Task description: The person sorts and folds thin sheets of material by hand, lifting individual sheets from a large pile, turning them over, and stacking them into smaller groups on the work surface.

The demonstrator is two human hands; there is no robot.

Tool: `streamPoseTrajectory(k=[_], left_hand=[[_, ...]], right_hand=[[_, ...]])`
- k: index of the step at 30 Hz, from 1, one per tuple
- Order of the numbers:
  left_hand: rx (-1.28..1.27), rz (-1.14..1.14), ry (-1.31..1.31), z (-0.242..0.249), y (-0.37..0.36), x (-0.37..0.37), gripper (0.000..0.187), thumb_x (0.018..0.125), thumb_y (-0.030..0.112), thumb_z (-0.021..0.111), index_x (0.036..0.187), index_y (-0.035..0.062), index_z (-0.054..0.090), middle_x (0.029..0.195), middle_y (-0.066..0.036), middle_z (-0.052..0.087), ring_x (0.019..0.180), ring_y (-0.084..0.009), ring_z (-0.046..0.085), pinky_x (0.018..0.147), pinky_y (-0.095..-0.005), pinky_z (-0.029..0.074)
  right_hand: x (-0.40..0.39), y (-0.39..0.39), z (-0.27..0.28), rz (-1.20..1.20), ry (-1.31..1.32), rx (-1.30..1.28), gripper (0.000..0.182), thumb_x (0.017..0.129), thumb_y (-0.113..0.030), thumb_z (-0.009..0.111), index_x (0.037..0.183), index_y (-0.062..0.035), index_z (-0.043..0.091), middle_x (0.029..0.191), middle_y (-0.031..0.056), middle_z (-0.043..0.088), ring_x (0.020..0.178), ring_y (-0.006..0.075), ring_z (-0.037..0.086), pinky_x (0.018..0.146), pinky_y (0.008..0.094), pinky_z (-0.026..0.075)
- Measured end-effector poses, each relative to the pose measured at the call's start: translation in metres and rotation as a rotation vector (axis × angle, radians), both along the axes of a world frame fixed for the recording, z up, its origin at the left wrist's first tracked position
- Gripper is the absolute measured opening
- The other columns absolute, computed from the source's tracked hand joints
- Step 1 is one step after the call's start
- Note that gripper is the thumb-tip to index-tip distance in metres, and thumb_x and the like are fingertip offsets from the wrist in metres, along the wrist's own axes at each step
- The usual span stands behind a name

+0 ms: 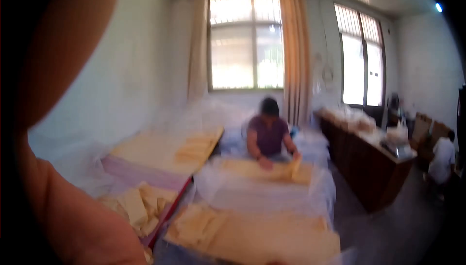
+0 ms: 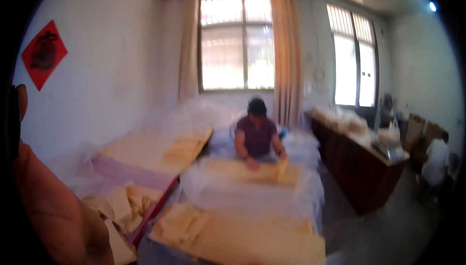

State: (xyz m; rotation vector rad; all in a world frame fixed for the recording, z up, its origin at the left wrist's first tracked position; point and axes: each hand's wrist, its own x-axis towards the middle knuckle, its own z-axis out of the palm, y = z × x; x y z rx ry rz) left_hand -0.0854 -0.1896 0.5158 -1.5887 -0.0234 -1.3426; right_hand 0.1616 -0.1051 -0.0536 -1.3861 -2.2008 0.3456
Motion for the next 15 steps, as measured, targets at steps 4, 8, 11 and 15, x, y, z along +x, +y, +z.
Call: streamPoseTrajectory(k=[4, 8, 11, 15], left_hand=[[-0.033, -0.076, 0.017, -0.025, 0.017, 0.002, 0.065, 0.086, 0.039, 0.056, 0.138, 0.0078, 0.031, 0.137, -0.023, 0.035, 0.127, -0.0421, 0.033, 0.096, -0.0575, 0.037], [-0.442, -0.176, -0.214, -0.114, 0.053, -0.013, 0.063, 0.085, 0.033, 0.059, 0.134, 0.0014, 0.034, 0.135, -0.023, 0.038, 0.122, -0.0408, 0.040, 0.093, -0.0529, 0.042], [-1.329, -0.303, -0.630, -0.248, 0.128, -0.033, 0.040, 0.077, 0.003, 0.059, 0.117, 0.0007, 0.052, 0.116, -0.013, 0.054, 0.112, -0.0232, 0.051, 0.093, -0.0328, 0.042], [-1.884, 0.238, -0.715, -0.499, 0.203, -0.065, 0.041, 0.073, 0.016, 0.065, 0.109, -0.0012, 0.057, 0.105, -0.018, 0.059, 0.099, -0.0312, 0.057, 0.087, -0.0391, 0.045]], right_hand=[[0.008, 0.012, 0.008, -0.033, -0.023, -0.169, 0.032, 0.082, -0.028, 0.054, 0.106, -0.0080, 0.060, 0.108, 0.0169, 0.059, 0.103, 0.0352, 0.053, 0.091, 0.0453, 0.040], [0.013, 0.027, -0.011, -0.149, -0.145, -0.021, 0.050, 0.074, -0.030, 0.066, 0.117, -0.0100, 0.052, 0.129, 0.0162, 0.045, 0.122, 0.0344, 0.040, 0.099, 0.0471, 0.032], [0.012, 0.020, 0.000, -0.252, -0.242, 0.047, 0.071, 0.068, -0.042, 0.072, 0.126, -0.0118, 0.046, 0.138, 0.0176, 0.034, 0.131, 0.0339, 0.028, 0.106, 0.0519, 0.018], [0.021, 0.015, -0.007, -0.211, -0.237, 0.053, 0.072, 0.068, -0.045, 0.070, 0.127, -0.0121, 0.046, 0.138, 0.0177, 0.035, 0.131, 0.0345, 0.028, 0.105, 0.0522, 0.020]])
